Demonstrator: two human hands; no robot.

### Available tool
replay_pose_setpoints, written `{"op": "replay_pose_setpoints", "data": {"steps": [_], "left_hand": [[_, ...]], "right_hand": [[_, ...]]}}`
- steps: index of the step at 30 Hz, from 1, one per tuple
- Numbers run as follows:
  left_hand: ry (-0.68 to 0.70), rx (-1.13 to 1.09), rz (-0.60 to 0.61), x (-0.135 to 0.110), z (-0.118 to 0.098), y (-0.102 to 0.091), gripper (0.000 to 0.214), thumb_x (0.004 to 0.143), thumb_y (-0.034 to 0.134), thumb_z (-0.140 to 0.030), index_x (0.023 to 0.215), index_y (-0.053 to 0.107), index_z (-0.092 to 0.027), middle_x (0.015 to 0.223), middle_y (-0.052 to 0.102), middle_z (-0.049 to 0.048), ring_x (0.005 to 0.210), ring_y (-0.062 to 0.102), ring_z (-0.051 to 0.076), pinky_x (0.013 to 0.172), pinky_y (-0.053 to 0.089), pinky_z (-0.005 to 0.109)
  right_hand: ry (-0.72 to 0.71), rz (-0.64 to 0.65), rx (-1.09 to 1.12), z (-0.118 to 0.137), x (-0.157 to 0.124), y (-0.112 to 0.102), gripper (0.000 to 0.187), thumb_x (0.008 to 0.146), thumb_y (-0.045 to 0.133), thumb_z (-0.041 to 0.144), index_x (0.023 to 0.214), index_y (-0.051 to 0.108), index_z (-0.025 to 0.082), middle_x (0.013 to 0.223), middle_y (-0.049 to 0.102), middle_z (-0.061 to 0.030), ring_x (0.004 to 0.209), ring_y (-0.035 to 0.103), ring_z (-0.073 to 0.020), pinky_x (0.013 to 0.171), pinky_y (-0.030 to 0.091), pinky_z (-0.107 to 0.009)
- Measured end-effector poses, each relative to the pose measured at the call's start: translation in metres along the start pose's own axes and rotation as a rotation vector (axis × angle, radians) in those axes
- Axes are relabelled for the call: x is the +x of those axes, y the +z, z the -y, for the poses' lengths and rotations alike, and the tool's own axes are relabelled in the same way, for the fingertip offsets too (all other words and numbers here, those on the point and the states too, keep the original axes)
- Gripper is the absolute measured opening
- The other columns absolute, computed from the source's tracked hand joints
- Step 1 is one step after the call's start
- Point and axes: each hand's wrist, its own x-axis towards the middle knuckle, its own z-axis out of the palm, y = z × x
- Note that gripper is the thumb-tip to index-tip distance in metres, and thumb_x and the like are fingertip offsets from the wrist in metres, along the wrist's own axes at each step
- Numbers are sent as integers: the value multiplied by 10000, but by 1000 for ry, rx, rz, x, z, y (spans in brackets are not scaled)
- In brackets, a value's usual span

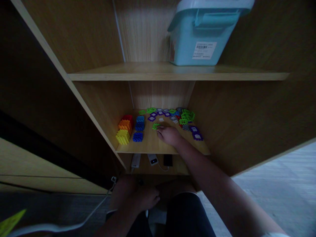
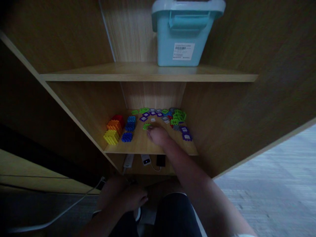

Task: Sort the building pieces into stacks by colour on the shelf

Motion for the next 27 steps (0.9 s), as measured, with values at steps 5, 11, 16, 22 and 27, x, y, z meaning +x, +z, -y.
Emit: {"op": "replay_pose_setpoints", "data": {"steps": [5, 11, 16, 22, 27], "left_hand": [[-1, -13, 20, -1, -4, -7, 265, 1037, 593, -363, 1006, 802, -204, 1109, 828, 126, 1007, 804, 294, 847, 599, 378], [121, -19, -93, -5, -33, -42, 261, 1071, 561, -352, 1009, 773, -213, 1052, 811, 89, 974, 785, 258, 825, 569, 344], [283, -22, -371, -12, -70, -110, 296, 1111, 491, -347, 1004, 733, -216, 974, 766, 57, 913, 725, 210, 827, 544, 330], [205, 44, -777, 29, -61, -190, 287, 1103, 484, -293, 959, 707, -185, 969, 704, 93, 988, 665, 238, 945, 555, 392], [-28, 84, -919, 81, -24, -225, 218, 1055, 565, -258, 1158, 694, -115, 1201, 693, 174, 1195, 629, 309, 1085, 534, 471]], "right_hand": [[25, 0, -255, -5, -8, -6, 286, 1088, 515, 332, 1169, 766, 220, 1213, 785, -110, 1004, 747, -275, 854, 574, -374], [227, -205, -172, -14, -13, -8, 251, 1058, 537, 278, 1156, 757, 208, 1254, 758, -134, 1107, 711, -282, 936, 562, -362], [436, -363, -292, -12, -13, -9, 330, 1034, 512, 252, 1257, 730, 143, 1318, 711, -232, 1251, 634, -386, 1080, 508, -526], [678, -416, -343, -14, -15, -5, 516, 1013, 518, 284, 1467, 607, 57, 1594, 476, -363, 1500, 411, -530, 1123, 373, -767], [794, -363, -287, -22, -11, 1, 568, 1012, 534, 347, 1520, 606, 102, 1693, 364, -347, 1594, 266, -543, 1155, 260, -830]]}}
